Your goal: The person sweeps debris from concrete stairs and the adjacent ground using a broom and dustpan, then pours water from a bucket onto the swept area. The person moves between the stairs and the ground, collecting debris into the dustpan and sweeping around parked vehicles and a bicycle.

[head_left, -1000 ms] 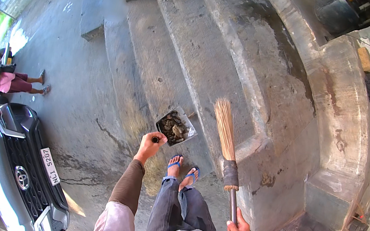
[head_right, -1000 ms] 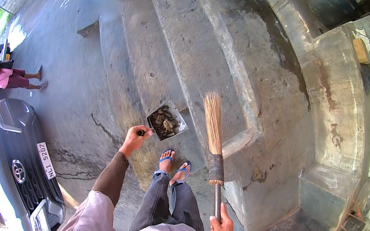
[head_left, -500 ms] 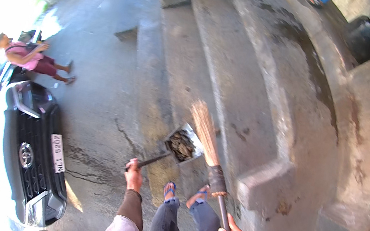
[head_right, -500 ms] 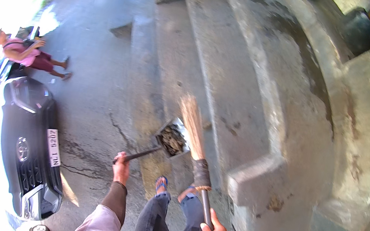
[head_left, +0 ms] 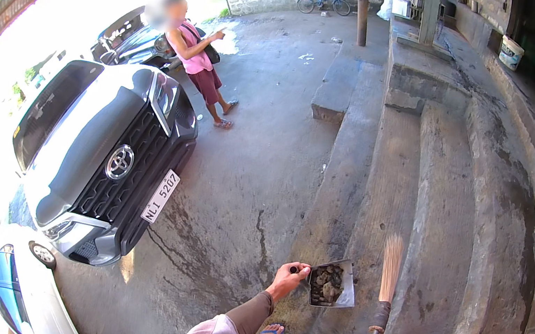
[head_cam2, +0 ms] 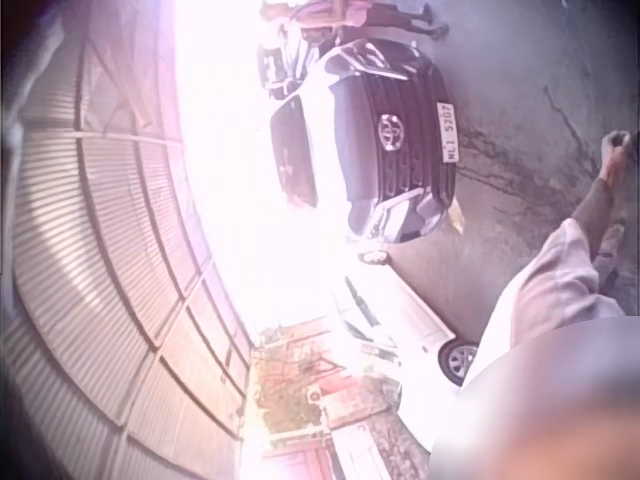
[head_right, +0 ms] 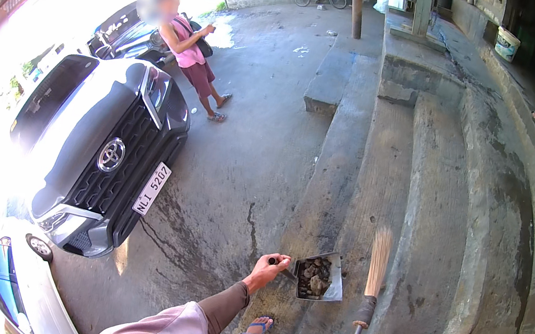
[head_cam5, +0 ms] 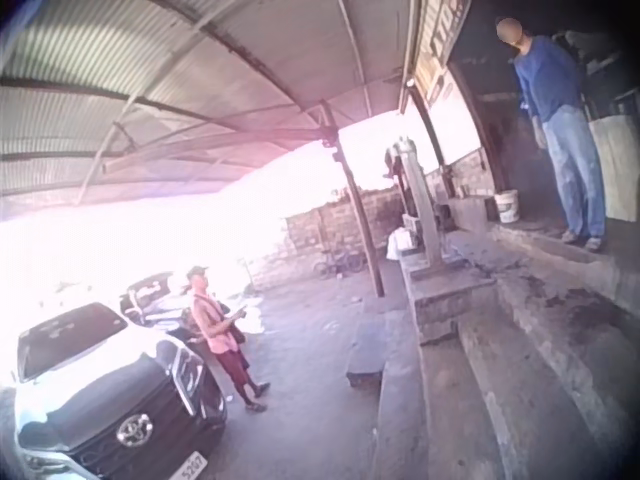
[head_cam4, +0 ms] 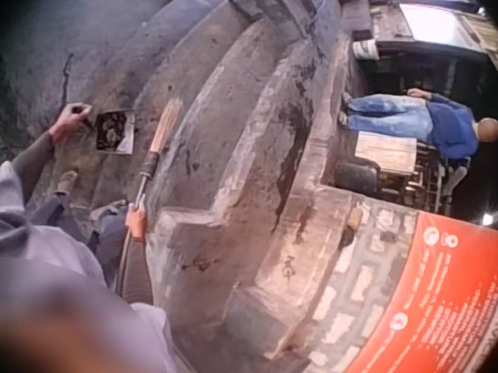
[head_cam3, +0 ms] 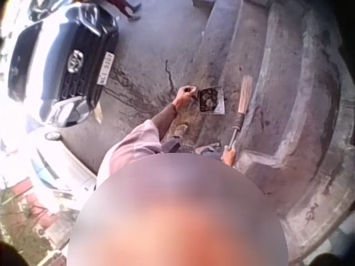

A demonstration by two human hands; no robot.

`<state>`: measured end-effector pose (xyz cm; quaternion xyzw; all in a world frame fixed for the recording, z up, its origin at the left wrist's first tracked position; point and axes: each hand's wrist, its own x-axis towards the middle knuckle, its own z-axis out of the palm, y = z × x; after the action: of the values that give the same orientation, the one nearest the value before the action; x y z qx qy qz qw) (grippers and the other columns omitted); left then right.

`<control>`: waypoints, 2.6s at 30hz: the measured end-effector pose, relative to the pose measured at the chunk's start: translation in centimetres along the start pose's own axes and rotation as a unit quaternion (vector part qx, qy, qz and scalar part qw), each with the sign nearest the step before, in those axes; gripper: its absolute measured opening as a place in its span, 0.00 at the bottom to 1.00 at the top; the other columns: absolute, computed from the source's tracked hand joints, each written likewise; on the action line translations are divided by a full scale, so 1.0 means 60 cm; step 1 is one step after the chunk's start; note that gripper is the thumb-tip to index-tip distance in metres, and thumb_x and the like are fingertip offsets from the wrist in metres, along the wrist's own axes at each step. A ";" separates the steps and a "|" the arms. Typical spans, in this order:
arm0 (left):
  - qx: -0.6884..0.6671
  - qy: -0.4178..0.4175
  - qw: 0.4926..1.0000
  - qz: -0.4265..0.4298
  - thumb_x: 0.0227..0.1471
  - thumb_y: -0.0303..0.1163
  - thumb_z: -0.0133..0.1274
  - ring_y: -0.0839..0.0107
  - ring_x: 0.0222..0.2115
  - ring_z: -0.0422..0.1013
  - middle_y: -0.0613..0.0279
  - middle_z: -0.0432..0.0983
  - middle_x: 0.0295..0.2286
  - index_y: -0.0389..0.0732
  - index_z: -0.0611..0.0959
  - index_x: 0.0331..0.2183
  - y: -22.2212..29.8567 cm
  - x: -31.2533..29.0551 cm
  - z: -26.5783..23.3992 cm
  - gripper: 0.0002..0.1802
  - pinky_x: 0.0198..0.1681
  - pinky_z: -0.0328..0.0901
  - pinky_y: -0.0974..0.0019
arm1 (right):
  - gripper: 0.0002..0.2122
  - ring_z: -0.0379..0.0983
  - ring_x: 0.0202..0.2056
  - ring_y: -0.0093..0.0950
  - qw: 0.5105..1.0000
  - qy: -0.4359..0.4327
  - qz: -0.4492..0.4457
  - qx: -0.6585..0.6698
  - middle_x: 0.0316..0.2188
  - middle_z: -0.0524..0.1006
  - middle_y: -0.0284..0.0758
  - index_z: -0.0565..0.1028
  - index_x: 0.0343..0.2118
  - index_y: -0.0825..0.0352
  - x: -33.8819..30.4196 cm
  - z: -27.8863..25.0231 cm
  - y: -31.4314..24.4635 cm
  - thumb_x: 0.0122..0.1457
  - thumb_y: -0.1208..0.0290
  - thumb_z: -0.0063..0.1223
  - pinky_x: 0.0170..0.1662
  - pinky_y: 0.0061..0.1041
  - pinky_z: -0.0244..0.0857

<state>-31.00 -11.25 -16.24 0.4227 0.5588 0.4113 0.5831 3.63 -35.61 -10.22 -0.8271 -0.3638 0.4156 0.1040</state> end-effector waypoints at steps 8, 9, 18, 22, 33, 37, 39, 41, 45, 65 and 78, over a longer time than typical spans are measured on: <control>0.127 0.027 0.991 0.038 0.53 0.41 0.63 0.70 0.39 0.77 0.61 0.85 0.38 0.38 0.86 0.34 -0.017 -0.004 -0.071 0.15 0.46 0.68 0.64 | 0.31 0.70 0.15 0.30 0.977 -0.056 0.067 0.196 0.22 0.77 0.40 0.61 0.66 0.69 -0.076 0.056 -0.024 0.61 0.65 0.55 0.19 0.32 0.66; 0.144 0.036 0.989 0.015 0.53 0.41 0.63 0.69 0.39 0.78 0.60 0.85 0.37 0.38 0.87 0.34 -0.020 -0.007 -0.073 0.15 0.46 0.69 0.63 | 0.32 0.70 0.16 0.29 0.985 -0.064 0.032 0.157 0.23 0.77 0.39 0.61 0.67 0.68 -0.100 0.060 -0.024 0.61 0.65 0.55 0.21 0.31 0.66; 0.155 0.062 0.986 -0.024 0.50 0.39 0.65 0.66 0.36 0.79 0.56 0.84 0.32 0.39 0.87 0.35 -0.100 -0.002 -0.088 0.14 0.44 0.71 0.63 | 0.23 0.65 0.12 0.24 0.974 -0.044 0.063 0.215 0.17 0.71 0.32 0.69 0.60 0.68 -0.174 0.067 -0.013 0.63 0.67 0.55 0.13 0.28 0.60; 0.123 0.041 0.991 0.035 0.52 0.31 0.61 0.76 0.33 0.76 0.62 0.83 0.28 0.36 0.87 0.33 -0.132 0.010 -0.104 0.09 0.41 0.71 0.69 | 0.29 0.65 0.12 0.23 0.970 -0.016 0.022 0.243 0.15 0.66 0.31 0.61 0.67 0.56 -0.123 0.083 -0.004 0.61 0.74 0.49 0.11 0.28 0.60; 0.057 -0.046 0.997 -0.037 0.55 0.29 0.60 0.76 0.38 0.71 0.62 0.82 0.37 0.34 0.78 0.25 -0.120 0.054 -0.103 0.11 0.45 0.66 0.69 | 0.33 0.66 0.11 0.20 0.921 -0.058 0.132 0.363 0.18 0.69 0.30 0.54 0.71 0.63 -0.272 0.080 -0.044 0.63 0.73 0.52 0.13 0.24 0.61; 0.090 -0.063 0.994 -0.019 0.55 0.32 0.61 0.77 0.37 0.71 0.63 0.82 0.36 0.32 0.77 0.24 -0.115 0.074 -0.093 0.14 0.45 0.66 0.69 | 0.34 0.66 0.11 0.21 0.954 0.015 0.116 0.277 0.16 0.68 0.30 0.53 0.70 0.63 -0.209 0.092 -0.046 0.62 0.72 0.52 0.13 0.26 0.63; 0.117 -0.064 0.991 -0.014 0.55 0.33 0.61 0.77 0.37 0.71 0.64 0.83 0.36 0.33 0.78 0.24 -0.116 0.083 -0.086 0.14 0.45 0.66 0.69 | 0.35 0.65 0.11 0.20 0.943 0.000 0.137 0.303 0.18 0.69 0.29 0.52 0.71 0.63 -0.181 0.112 -0.038 0.62 0.73 0.52 0.13 0.25 0.63; 0.153 -0.073 0.985 -0.019 0.55 0.32 0.61 0.77 0.37 0.71 0.64 0.83 0.36 0.34 0.78 0.25 -0.116 0.091 -0.079 0.13 0.44 0.66 0.69 | 0.35 0.65 0.11 0.21 0.935 -0.025 0.151 0.321 0.18 0.69 0.30 0.51 0.71 0.64 -0.183 0.137 -0.033 0.62 0.73 0.52 0.13 0.25 0.63; 0.147 -0.093 0.984 -0.036 0.54 0.34 0.62 0.76 0.36 0.72 0.63 0.83 0.36 0.33 0.79 0.25 -0.115 0.103 -0.062 0.14 0.43 0.67 0.67 | 0.35 0.67 0.12 0.21 0.916 -0.105 0.154 0.354 0.20 0.70 0.31 0.51 0.70 0.67 -0.280 0.178 -0.057 0.62 0.71 0.53 0.14 0.25 0.63; 0.134 -0.079 0.987 -0.034 0.54 0.33 0.63 0.80 0.30 0.68 0.72 0.77 0.25 0.35 0.84 0.28 -0.101 0.085 -0.102 0.11 0.38 0.65 0.70 | 0.32 0.67 0.13 0.20 0.912 -0.094 0.132 0.376 0.18 0.71 0.30 0.58 0.68 0.68 -0.357 0.134 -0.091 0.61 0.72 0.55 0.17 0.25 0.64; 0.100 0.126 0.987 -0.021 0.51 0.34 0.64 0.81 0.21 0.59 0.74 0.68 0.18 0.38 0.79 0.19 0.064 0.108 -0.078 0.16 0.24 0.56 0.68 | 0.19 0.62 0.12 0.18 0.869 -0.076 0.071 0.483 0.16 0.68 0.25 0.71 0.57 0.64 -0.298 -0.181 -0.133 0.63 0.71 0.54 0.14 0.22 0.58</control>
<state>-35.44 -3.74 -14.61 0.4115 0.6751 0.3908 0.4713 0.85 -40.79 11.40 -0.6631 -0.0643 0.6071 0.4331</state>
